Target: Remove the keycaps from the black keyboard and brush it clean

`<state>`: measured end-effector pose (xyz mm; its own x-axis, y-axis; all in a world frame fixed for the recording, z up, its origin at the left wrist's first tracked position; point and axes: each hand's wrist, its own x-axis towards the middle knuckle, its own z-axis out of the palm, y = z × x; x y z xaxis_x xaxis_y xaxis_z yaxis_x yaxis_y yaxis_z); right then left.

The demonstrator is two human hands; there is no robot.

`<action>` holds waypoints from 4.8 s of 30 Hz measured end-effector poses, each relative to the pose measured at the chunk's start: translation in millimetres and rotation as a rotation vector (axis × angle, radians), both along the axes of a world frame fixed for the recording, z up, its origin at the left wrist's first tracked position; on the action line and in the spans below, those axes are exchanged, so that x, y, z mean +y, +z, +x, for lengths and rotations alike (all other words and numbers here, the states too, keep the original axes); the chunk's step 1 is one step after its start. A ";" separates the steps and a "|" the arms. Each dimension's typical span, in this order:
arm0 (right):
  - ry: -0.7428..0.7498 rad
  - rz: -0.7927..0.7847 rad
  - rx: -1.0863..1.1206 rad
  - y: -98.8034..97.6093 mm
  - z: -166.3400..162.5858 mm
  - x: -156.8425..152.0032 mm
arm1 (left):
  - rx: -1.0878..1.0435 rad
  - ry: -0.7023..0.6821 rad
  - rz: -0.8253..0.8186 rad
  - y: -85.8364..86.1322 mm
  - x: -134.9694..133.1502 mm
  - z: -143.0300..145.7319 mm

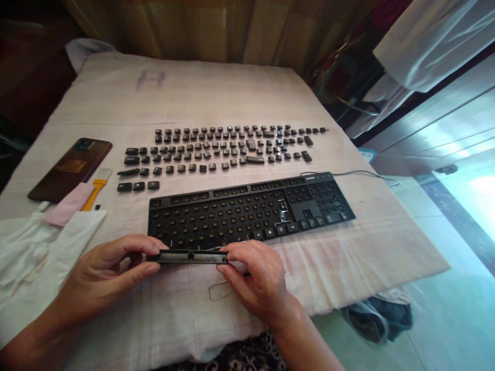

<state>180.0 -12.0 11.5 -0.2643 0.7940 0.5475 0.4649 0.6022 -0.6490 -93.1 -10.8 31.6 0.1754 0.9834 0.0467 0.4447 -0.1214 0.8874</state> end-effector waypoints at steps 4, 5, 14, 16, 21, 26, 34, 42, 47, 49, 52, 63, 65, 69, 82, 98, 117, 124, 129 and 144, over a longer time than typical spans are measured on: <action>0.006 -0.004 0.008 0.1 -0.1 0.0 | -0.023 -0.004 0.049 2.7 0.9 0.6; 0.011 -0.002 0.007 0.3 -0.1 0.2 | -0.025 -0.004 0.055 2.9 0.8 0.6; 0.052 0.054 -0.047 2.9 0.9 0.9 | -0.004 0.000 0.055 1.2 -1.2 -2.6; 0.045 0.084 -0.056 4.1 1.4 -1.1 | -0.009 -0.030 0.068 2.3 -0.8 -3.8; 0.046 0.172 -0.095 9.6 2.2 -4.2 | -0.006 -0.208 0.107 10.0 2.7 -3.8; 0.050 0.163 -0.091 9.8 2.5 -4.7 | 0.057 -0.279 0.199 13.2 7.3 -0.6; 0.017 0.136 -0.099 7.2 3.7 -5.3 | 0.139 -0.299 0.302 9.7 10.3 -2.4; -0.015 0.095 -0.131 6.9 2.3 -4.7 | 0.178 -0.332 0.308 3.0 8.4 -1.5; -0.017 0.062 -0.098 0.4 8.2 -6.0 | 0.222 -0.106 0.397 1.8 10.8 -16.0; -0.019 0.070 -0.112 -4.4 10.8 -5.0 | 0.305 0.115 0.455 1.7 13.1 -26.0; 0.017 0.100 -0.146 -10.7 12.0 -2.3 | 0.434 0.415 0.492 1.7 16.6 -39.2; 0.055 0.178 -0.117 -19.7 10.4 4.0 | 0.317 0.541 0.174 -8.8 30.9 -39.3; 0.047 0.167 -0.113 -19.0 9.0 3.3 | 0.399 0.500 0.152 -5.2 38.7 -36.9; 0.020 0.186 -0.081 -12.9 4.9 0.7 | 0.539 0.386 0.121 11.9 63.5 -26.4; -0.007 0.175 -0.007 -2.4 3.0 -2.8 | 0.925 0.136 0.083 26.1 119.3 5.2; 0.023 0.163 -0.045 -17.4 6.2 -1.1 | 0.999 0.034 0.226 18.9 117.7 12.1; -0.030 0.222 -0.018 -5.9 3.3 -1.0 | 1.048 -0.036 0.141 13.3 133.7 16.8; -0.041 0.210 -0.028 -7.0 1.7 -2.3 | 1.058 -0.041 0.117 17.9 134.4 20.0; -0.050 0.210 -0.054 -11.6 5.4 -4.7 | 1.060 -0.024 0.085 18.1 135.6 19.6; 0.082 -0.085 -0.451 -6.1 53.7 -21.9 | 1.050 -0.009 0.109 11.8 135.5 8.8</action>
